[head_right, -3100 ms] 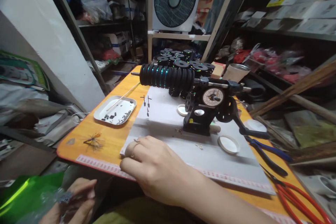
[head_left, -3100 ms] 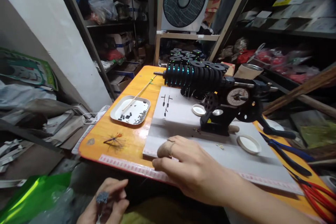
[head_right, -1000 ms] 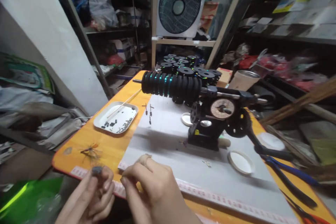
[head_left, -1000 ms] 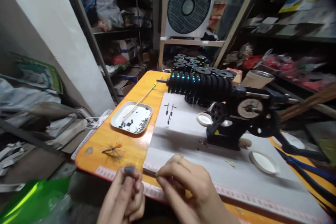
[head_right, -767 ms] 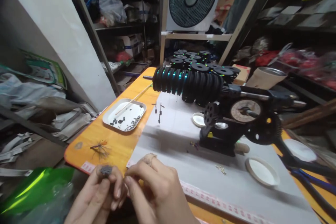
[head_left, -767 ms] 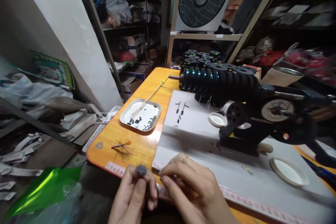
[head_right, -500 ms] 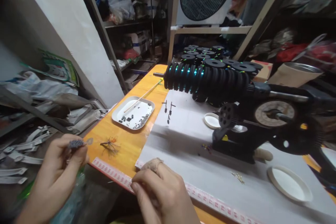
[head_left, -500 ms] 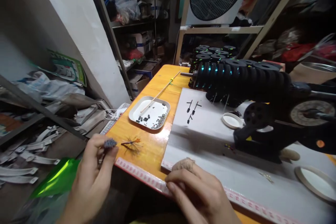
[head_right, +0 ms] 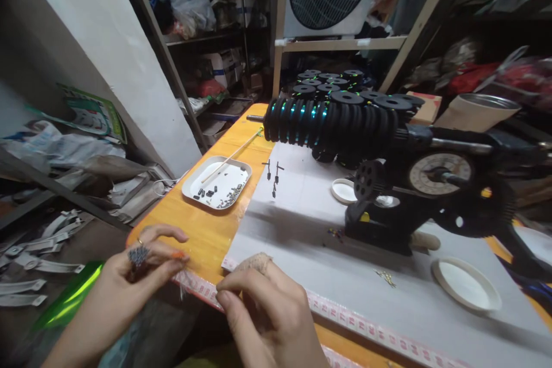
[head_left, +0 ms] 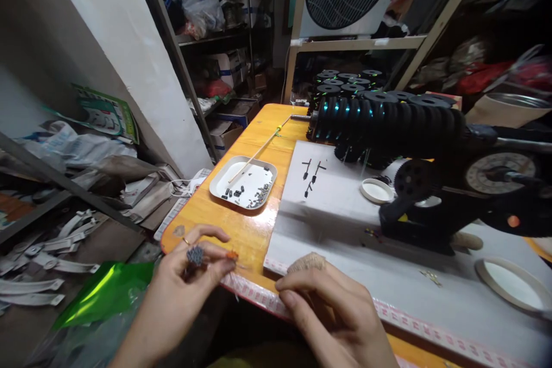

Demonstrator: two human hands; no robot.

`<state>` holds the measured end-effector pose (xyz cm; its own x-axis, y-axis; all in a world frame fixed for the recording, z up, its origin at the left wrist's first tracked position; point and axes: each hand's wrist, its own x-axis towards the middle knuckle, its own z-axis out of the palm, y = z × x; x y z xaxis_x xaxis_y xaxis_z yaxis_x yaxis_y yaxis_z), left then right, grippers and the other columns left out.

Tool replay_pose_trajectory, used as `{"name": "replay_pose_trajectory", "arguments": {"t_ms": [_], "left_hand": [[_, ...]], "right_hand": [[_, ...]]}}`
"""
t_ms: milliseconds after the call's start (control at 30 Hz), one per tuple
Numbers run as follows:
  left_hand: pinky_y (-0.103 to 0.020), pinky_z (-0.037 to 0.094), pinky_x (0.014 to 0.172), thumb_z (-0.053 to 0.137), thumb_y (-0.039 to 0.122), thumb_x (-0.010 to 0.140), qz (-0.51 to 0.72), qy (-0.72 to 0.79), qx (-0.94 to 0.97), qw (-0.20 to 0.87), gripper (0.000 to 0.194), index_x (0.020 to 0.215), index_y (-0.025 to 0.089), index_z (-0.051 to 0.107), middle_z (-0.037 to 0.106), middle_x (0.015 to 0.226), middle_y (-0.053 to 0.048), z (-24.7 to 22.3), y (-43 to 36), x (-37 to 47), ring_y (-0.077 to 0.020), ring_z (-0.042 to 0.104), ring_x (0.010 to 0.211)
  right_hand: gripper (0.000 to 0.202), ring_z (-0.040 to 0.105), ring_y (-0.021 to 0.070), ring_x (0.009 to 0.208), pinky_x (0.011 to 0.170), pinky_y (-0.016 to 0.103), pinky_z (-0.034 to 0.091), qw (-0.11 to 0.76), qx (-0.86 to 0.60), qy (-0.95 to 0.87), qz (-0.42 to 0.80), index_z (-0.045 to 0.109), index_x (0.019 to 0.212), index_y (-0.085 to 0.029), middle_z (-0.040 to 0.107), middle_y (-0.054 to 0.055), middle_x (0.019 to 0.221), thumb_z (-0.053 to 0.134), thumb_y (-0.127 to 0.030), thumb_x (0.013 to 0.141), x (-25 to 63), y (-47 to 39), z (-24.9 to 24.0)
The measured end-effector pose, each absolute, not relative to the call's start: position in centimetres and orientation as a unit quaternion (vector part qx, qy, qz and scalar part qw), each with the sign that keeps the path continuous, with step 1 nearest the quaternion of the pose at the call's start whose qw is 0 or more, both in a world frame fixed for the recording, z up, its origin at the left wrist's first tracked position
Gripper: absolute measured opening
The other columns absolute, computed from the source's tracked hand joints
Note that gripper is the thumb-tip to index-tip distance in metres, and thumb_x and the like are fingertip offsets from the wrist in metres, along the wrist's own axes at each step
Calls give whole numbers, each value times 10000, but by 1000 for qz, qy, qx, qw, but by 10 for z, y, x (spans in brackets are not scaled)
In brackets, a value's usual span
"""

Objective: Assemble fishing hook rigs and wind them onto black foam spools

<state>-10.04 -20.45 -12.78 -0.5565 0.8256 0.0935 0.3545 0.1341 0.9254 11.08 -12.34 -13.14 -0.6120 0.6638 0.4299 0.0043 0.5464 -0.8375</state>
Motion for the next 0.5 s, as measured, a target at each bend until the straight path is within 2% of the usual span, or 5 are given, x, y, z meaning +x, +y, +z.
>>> {"name": "replay_pose_trajectory", "arguments": {"t_ms": [33,100,200,333,500], "left_hand": [[-268,529,748,786,384,767,542,694,383,280,204,668,210,743,720,1041,-80,-128,-210,-87,-236,685,892],[-287,530,795,780,418,791,578,645,327,378,241,694,203,730,747,906,-72,-130,-218,-62,-240,695,865],[-269,507,677,817,499,747,602,591,241,480,338,700,186,698,676,660,-34,-135,-225,-37,-200,657,690],[-220,456,596,863,503,690,605,590,207,494,382,711,179,661,662,677,-28,-139,-224,-25,-161,596,655],[-218,473,625,865,488,688,601,608,226,467,366,704,177,672,641,670,-13,-136,-221,-16,-152,582,654]], "right_hand": [[150,623,132,650,566,226,475,399,-223,-776,434,707,904,-196,646,30,767,577,-130,940,110,-124,-129],[142,642,135,669,574,220,487,412,-246,-752,453,739,883,-200,665,30,759,614,-152,929,108,-123,-125],[136,673,140,674,586,215,518,386,-245,-721,520,784,855,-183,695,45,756,659,-155,899,107,-121,-121],[122,683,155,669,603,234,545,358,-223,-695,583,811,838,-159,715,67,734,695,-160,878,109,-123,-120],[132,615,124,649,546,199,506,378,-251,-717,529,777,842,-167,671,52,771,655,-120,859,113,-134,-119]]}}
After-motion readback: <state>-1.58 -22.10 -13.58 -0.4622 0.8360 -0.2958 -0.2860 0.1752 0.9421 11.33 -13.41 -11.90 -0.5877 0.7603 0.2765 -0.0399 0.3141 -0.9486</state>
